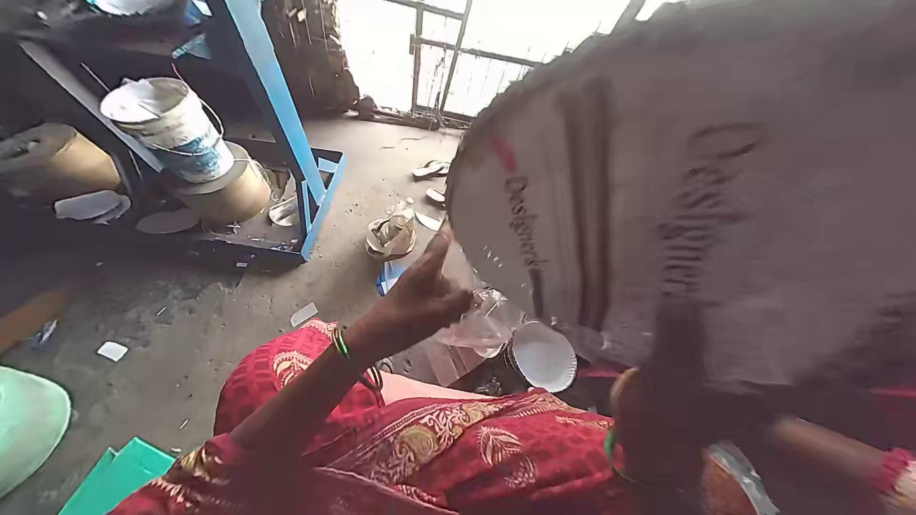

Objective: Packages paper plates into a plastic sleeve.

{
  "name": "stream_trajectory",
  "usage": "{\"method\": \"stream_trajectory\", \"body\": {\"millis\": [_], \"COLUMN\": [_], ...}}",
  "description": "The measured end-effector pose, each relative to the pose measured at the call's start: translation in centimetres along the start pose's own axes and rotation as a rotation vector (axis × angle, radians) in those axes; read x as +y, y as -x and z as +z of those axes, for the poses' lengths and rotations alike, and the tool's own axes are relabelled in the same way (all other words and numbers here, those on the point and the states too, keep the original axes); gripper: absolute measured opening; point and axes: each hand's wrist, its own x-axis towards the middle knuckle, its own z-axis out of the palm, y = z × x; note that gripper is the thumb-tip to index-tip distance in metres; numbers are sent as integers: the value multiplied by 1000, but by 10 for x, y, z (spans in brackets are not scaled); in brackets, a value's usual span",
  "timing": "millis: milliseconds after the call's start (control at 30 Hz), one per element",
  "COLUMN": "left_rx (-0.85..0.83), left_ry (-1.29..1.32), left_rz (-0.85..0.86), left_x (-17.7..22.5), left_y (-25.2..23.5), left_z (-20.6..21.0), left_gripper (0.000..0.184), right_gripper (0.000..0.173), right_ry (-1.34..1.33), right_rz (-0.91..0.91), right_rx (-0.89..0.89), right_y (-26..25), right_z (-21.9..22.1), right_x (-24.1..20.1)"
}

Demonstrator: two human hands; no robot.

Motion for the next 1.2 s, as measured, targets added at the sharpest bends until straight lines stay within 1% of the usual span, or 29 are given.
{"method": "stream_trajectory", "body": {"millis": [33,67,100,133,167,200,233,267,367,400,433,500,533,567,600,700,767,833,867,900,967,1000,1067,1100,1167,1200], "left_rx": [49,101,156,204,205,195,164,117,-90,-162,-215,-263,-264,-258,-257,-300,-296,-282,-253,-215,-126,-76,16,52,68,17], "left_ry": [103,194,219,192,139,83,25,-44,-293,-376,-450,-597,-681,-773,-867,-974,-967,-947,-946,-949,-978,-1006,-1033,-1029,-1011,-994], "left_rz": [-15,-59,-90,-103,-112,-114,-109,-107,-149,-126,-64,79,140,189,215,176,201,221,240,245,212,201,179,157,162,164], "left_x": [-1,-4,-10,-19,-26,-30,-33,-34,-38,-43,-49,-55,-53,-48,-41,-25,-28,-29,-29,-27,-20,-19,-23,-25,-31,-30], "left_y": [0,-1,-2,-2,-1,-1,1,5,18,23,30,45,53,60,65,75,77,79,82,86,95,98,102,103,104,105], "left_z": [0,0,0,0,-1,0,1,4,18,21,25,35,43,50,56,63,61,58,56,55,50,47,43,43,45,47], "left_gripper": [60,55,58,67,82,89,91,90,82,83,82,82,82,79,78,88,91,92,91,89,87,83,74,69,66,73], "right_gripper": [65,64,65,64,61,57,53,50,47,49,51,63,64,61,53,40,34,33,33,35,38,41,50,52,45,39], "right_ry": [26,22,13,51,135,212,248,229,112,111,121,149,170,180,181,228,187,115,99,115,155,175,229,237,195,154], "right_rz": [-3,-16,-7,-34,-64,-104,-123,-102,78,58,4,-59,-66,-91,-123,-242,-318,-355,-370,-387,-483,-523,-599,-623,-648,-634], "right_rx": [-26,-78,-149,-217,-287,-366,-463,-561,-811,-883,-951,-1108,-1204,-1292,-1359,-1533,-1613,-1676,-1678,-1666,-1573,-1535,-1522,-1515,-1510,-1517], "right_y": [13,26,36,46,55,63,69,76,92,94,94,88,83,76,70,53,47,38,36,34,35,38,47,52,59,62], "right_z": [4,4,3,-1,-7,-10,-13,-15,-16,-15,-12,-4,1,7,13,23,28,29,28,26,23,23,22,22,24,23], "right_x": [5,20,33,48,60,65,64,67,75,77,79,79,75,68,61,45,48,47,45,43,43,43,38,35,31,30]}}
